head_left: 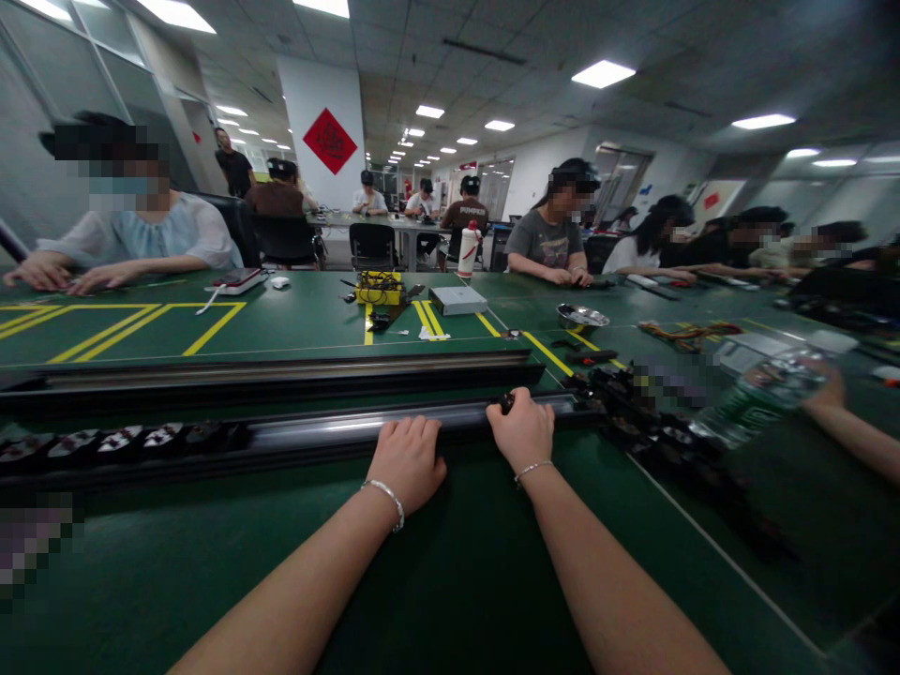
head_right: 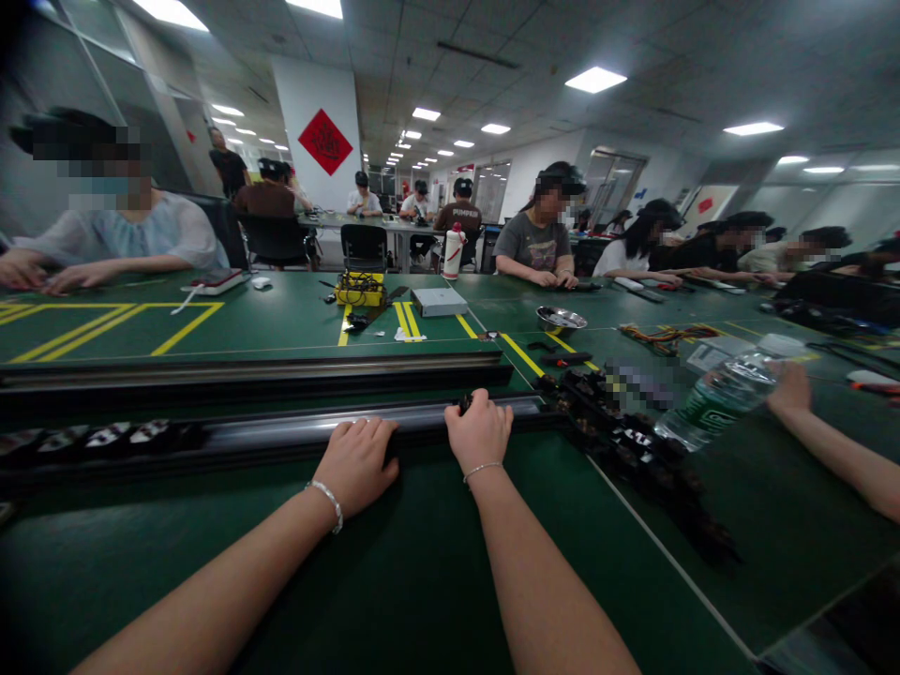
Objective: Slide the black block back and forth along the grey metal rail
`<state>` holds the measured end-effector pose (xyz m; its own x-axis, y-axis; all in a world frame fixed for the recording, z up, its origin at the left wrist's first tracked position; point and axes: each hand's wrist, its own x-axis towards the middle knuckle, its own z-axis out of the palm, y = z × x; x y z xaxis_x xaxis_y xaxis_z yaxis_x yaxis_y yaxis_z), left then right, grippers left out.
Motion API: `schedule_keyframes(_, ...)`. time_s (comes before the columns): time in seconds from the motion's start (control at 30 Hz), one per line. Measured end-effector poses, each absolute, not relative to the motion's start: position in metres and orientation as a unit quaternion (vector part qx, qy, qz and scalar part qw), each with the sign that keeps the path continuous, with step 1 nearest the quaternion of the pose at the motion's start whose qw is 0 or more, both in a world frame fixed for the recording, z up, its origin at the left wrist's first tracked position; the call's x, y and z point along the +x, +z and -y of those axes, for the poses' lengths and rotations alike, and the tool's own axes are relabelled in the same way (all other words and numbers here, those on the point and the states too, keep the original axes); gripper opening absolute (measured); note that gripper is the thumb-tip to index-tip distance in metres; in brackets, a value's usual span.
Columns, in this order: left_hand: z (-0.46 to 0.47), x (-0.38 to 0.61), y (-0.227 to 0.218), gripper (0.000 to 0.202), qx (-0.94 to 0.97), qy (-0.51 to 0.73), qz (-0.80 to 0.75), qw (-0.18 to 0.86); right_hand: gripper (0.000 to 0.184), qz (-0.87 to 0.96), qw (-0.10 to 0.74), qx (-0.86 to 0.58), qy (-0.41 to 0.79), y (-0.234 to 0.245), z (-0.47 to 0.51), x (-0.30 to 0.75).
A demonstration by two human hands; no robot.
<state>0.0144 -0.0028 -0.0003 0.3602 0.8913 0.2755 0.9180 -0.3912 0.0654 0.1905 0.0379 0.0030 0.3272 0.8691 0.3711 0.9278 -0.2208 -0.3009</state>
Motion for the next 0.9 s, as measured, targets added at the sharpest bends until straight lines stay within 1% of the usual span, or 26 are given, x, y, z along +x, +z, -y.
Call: schedule_keyframes(0.9,0.0035,0.0142,0.0022,0.036,-0.823,-0.135,0.55,0.045,0.029,0.577,0.259,-0.773,-0.042,0.0008,-0.0399,0.1946)
